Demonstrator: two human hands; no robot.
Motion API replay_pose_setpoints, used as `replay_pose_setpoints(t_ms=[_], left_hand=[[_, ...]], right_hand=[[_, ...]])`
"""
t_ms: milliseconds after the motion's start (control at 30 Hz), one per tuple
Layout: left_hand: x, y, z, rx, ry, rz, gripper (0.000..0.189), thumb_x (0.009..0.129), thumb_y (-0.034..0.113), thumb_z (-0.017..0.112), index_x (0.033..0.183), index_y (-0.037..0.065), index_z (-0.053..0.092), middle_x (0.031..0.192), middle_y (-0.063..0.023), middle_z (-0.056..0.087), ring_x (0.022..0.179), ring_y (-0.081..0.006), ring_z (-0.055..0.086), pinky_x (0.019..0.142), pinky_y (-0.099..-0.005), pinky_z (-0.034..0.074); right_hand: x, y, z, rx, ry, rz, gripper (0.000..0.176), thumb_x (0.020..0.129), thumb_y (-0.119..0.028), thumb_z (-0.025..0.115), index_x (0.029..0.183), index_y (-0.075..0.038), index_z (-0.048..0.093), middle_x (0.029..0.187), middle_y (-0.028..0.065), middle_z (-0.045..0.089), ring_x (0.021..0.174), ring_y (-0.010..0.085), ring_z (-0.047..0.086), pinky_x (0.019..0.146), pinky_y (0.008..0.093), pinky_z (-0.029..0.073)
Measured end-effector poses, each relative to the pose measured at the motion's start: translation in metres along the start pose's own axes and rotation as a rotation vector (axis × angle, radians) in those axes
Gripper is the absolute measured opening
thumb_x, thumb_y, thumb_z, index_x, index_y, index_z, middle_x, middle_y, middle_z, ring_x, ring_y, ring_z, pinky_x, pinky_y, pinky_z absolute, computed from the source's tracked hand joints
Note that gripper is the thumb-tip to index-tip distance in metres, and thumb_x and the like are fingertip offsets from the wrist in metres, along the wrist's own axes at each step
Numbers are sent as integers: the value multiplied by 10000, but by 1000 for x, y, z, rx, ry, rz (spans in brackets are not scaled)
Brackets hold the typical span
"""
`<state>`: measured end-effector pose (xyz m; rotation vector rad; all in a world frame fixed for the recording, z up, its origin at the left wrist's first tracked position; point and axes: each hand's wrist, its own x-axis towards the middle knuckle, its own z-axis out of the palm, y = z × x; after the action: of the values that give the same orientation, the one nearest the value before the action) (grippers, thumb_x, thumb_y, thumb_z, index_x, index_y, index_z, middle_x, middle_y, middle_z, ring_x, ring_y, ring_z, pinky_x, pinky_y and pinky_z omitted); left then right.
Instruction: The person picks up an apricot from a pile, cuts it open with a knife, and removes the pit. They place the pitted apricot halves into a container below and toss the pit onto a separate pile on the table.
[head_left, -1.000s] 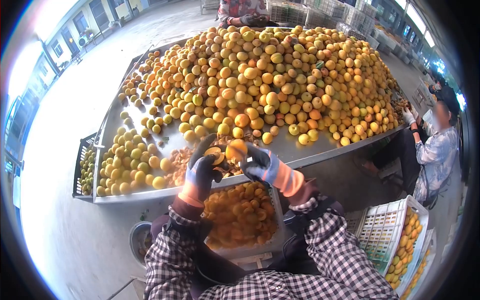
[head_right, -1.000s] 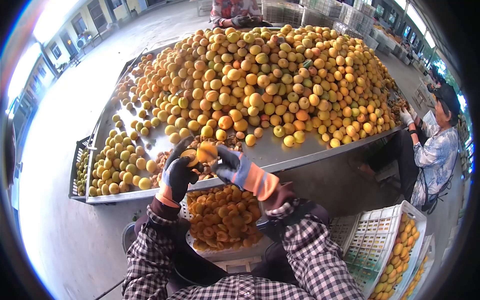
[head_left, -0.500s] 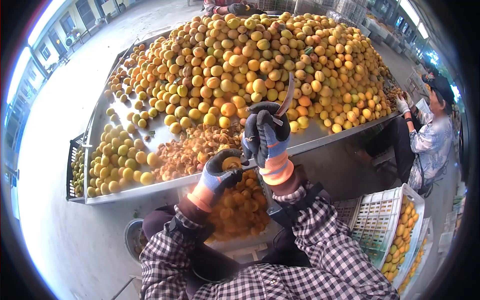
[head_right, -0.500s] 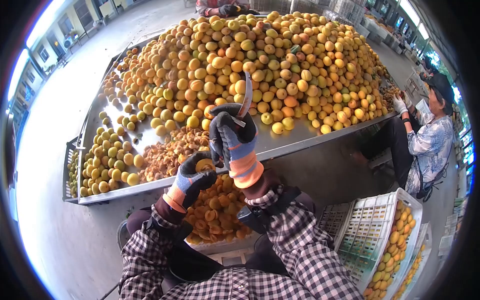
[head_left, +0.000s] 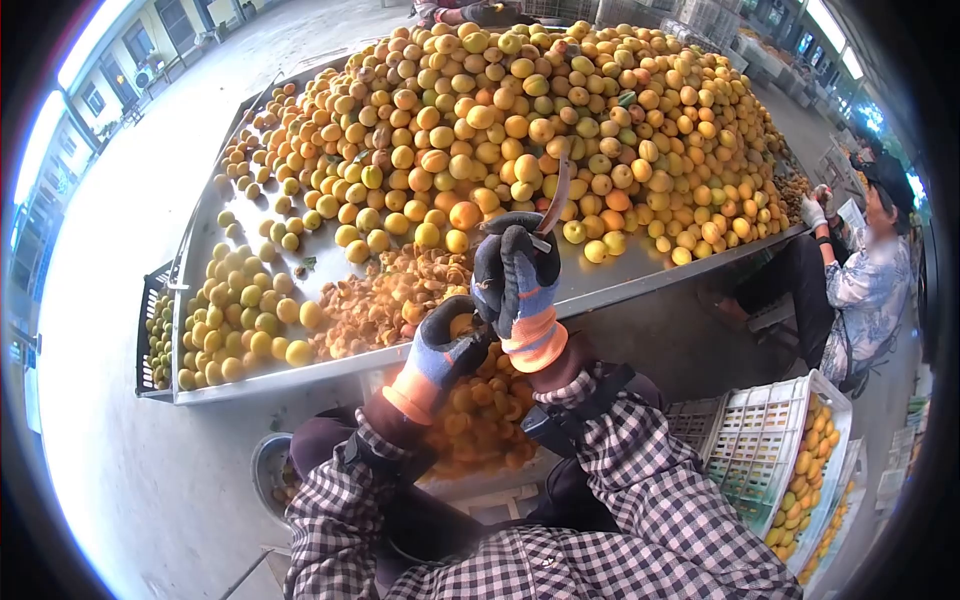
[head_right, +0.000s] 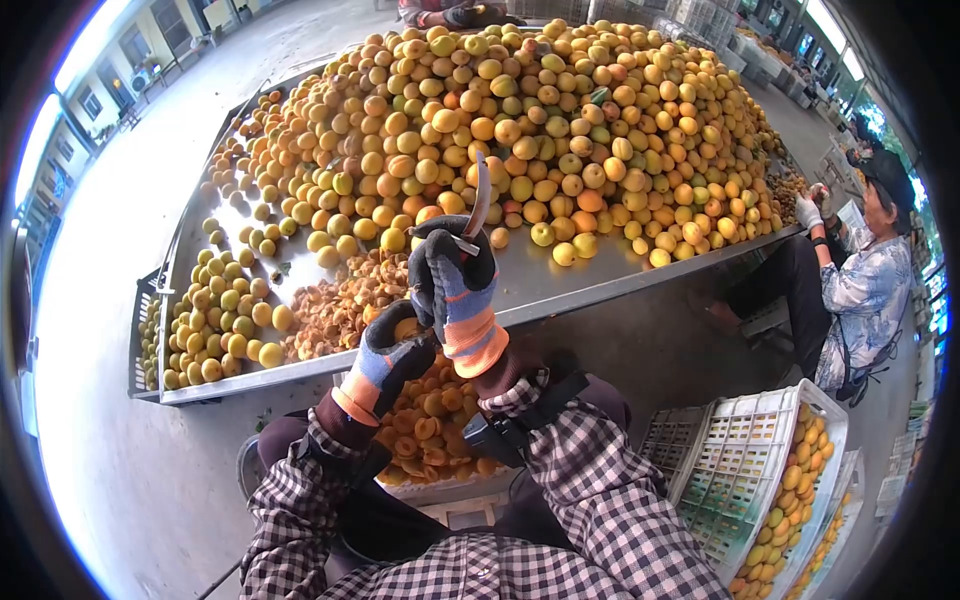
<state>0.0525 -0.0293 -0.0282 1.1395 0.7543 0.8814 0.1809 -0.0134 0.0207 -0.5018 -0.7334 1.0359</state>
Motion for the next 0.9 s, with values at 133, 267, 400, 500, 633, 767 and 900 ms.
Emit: replay_pose_setpoints(t_ms=[133,267,400,500,633,767,900], left_hand=[[1,1,-2,8,-4,6,329,801,114,716,1097,39,594,926,-5,618,771,-71,568,641,-215,468],[10,-8,-9,203,-60,135,335,798,95,722,1100,28,595,956,-10,624,851,-89,573,730,-252,488],[18,-17,-15,281,-37,165,335,796,88,736,1094,16,600,973,-19,631,881,-95,573,772,-271,491],[22,-15,-17,471,-46,279,321,795,78,747,1076,12,607,971,-45,645,877,-106,584,776,-278,493],[20,0,-14,658,-17,368,311,786,73,753,1060,30,611,951,-102,659,872,-188,639,772,-304,498],[18,3,-17,730,-12,348,317,783,75,750,1066,43,611,947,-134,660,876,-260,658,772,-324,501],[18,2,-18,762,-17,362,330,785,83,754,1076,36,606,936,-102,659,864,-215,648,773,-310,499]], right_hand=[[8,6,-7,67,67,115,199,958,-263,594,1014,-74,561,584,6,526,380,76,407,338,218,297],[10,9,-6,-10,209,306,207,984,-343,537,930,-144,531,554,-36,457,373,72,369,354,221,269],[17,16,-12,28,335,381,272,977,-357,548,795,-168,472,549,-43,424,369,94,299,357,253,218],[20,19,-14,52,422,404,289,970,-363,557,773,-178,456,559,-44,428,387,103,288,372,267,215],[27,31,-25,141,532,462,253,965,-370,559,811,-183,487,574,-51,428,413,101,294,387,259,217],[30,37,-30,228,591,530,224,962,-374,562,857,-183,510,579,-51,427,421,101,296,389,252,220],[28,33,-21,154,619,487,232,978,-371,538,866,-170,510,578,-39,448,416,101,346,383,239,234]])
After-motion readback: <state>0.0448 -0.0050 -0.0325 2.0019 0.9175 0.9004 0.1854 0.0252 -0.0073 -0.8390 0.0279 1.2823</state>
